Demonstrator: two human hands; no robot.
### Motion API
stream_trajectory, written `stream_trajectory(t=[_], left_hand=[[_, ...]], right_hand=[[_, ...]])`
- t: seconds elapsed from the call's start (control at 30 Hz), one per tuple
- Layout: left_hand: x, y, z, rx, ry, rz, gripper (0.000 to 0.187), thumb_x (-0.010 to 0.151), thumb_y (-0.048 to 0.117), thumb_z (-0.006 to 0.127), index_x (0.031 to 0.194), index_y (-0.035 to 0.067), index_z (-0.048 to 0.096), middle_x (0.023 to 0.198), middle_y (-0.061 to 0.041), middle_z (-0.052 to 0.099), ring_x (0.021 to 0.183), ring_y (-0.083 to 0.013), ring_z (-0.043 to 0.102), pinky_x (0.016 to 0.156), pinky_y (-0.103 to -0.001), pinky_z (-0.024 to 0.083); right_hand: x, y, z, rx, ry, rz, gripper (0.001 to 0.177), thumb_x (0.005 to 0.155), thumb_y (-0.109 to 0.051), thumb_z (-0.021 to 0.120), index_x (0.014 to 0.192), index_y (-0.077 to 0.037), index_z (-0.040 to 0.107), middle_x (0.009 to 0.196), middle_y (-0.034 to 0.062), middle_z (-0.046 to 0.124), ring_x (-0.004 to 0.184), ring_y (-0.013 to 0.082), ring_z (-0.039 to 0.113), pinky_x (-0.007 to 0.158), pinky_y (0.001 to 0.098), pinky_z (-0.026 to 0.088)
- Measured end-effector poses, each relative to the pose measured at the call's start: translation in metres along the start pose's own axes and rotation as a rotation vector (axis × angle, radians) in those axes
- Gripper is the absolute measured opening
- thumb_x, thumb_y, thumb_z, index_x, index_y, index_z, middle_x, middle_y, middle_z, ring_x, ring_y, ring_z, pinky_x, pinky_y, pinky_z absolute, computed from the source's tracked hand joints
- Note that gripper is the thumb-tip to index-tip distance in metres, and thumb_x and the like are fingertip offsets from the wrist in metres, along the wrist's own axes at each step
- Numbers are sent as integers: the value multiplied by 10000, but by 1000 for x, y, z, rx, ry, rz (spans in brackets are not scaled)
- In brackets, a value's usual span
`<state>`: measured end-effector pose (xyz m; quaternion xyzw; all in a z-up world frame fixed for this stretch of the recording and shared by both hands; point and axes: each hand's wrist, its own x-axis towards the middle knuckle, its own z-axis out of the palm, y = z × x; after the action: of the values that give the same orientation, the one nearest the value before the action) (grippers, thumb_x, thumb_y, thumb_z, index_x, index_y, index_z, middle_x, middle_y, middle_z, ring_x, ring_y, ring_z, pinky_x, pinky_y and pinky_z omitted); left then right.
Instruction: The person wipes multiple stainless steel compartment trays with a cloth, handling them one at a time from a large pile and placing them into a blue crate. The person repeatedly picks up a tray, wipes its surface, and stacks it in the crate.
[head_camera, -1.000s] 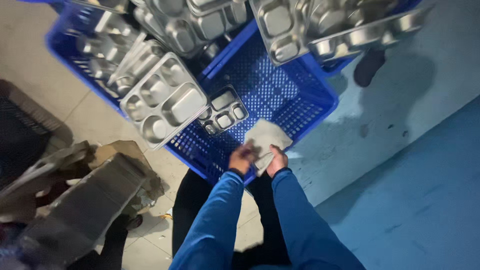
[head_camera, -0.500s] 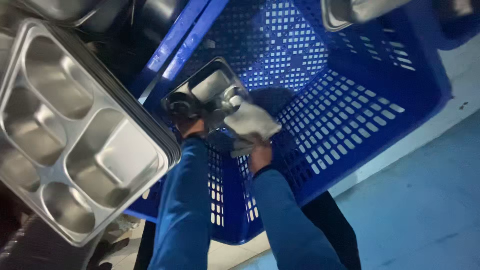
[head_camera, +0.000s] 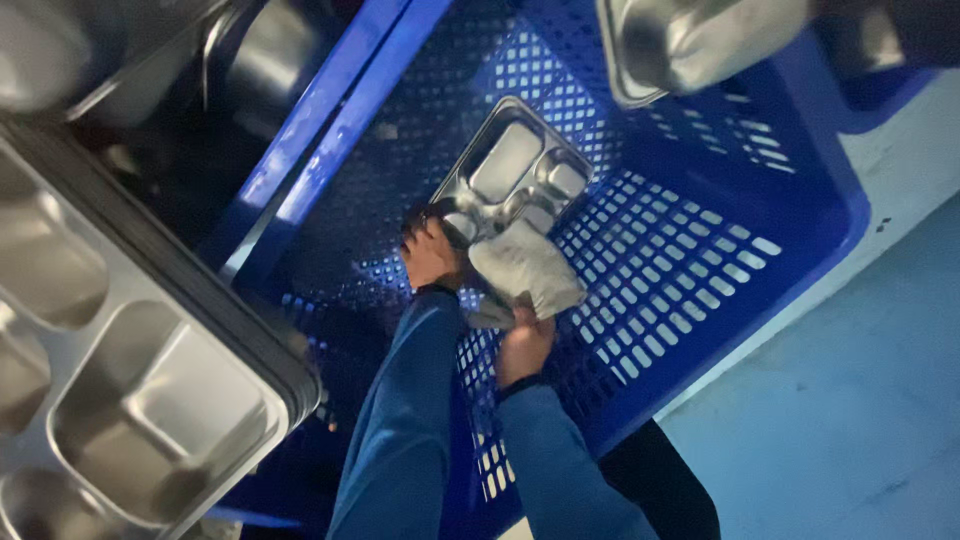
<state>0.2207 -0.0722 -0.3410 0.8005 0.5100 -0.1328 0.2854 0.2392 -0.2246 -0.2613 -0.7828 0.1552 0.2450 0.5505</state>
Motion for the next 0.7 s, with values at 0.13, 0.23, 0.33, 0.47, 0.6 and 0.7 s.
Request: stream_trajectory(t=[0.13,0.23,0.33,0.47,0.6,0.7], left_hand=[[11,13,1,64,8,-12,849,562,355,920,1308,95,610,1238,-263,616,1115,-450,586,919,-553,483],[6,19,-11,32,-43,-34,880,547,375,926,1320,101,605,1252,-277,602,1125,-467,571,920,-572,475],[-5,12,-21,-125,-165,-133,912,544,372,952,1346,125,594,1250,-277,599,1110,-476,561,922,-570,464],[-29,-24,6,-940,-5,-124,691,663,143,923,1258,1,603,1173,-166,718,1071,-317,696,943,-436,567],[-60,-13,0,-1578,-119,-196,621,843,-1,803,1401,-44,534,1217,-136,705,1068,-240,683,953,-368,564],[-92,44,-46,-1636,-123,-99,745,819,-15,740,1464,42,373,1188,-123,689,1020,-218,690,887,-359,577]], right_hand=[[3,3,-4,95,2,-7,364,994,-121,569,1310,60,582,1276,152,663,1122,257,634,985,352,485],[2,-6,-15,-19,24,-94,344,999,-108,581,1291,75,590,1272,156,654,1128,255,616,993,349,466],[8,-28,-31,122,29,-16,350,984,-120,598,1287,55,610,1238,140,678,1086,250,627,963,345,483],[17,-46,-92,-295,-140,-268,301,971,-135,620,1232,13,650,1243,133,680,1110,241,641,957,343,496],[24,-92,-143,-360,-424,-185,272,937,-171,609,1153,-32,700,1148,111,717,1080,202,657,971,342,486],[19,-140,-155,-420,-463,-8,268,928,-209,638,1075,-4,728,1061,128,717,1016,233,662,906,374,508]])
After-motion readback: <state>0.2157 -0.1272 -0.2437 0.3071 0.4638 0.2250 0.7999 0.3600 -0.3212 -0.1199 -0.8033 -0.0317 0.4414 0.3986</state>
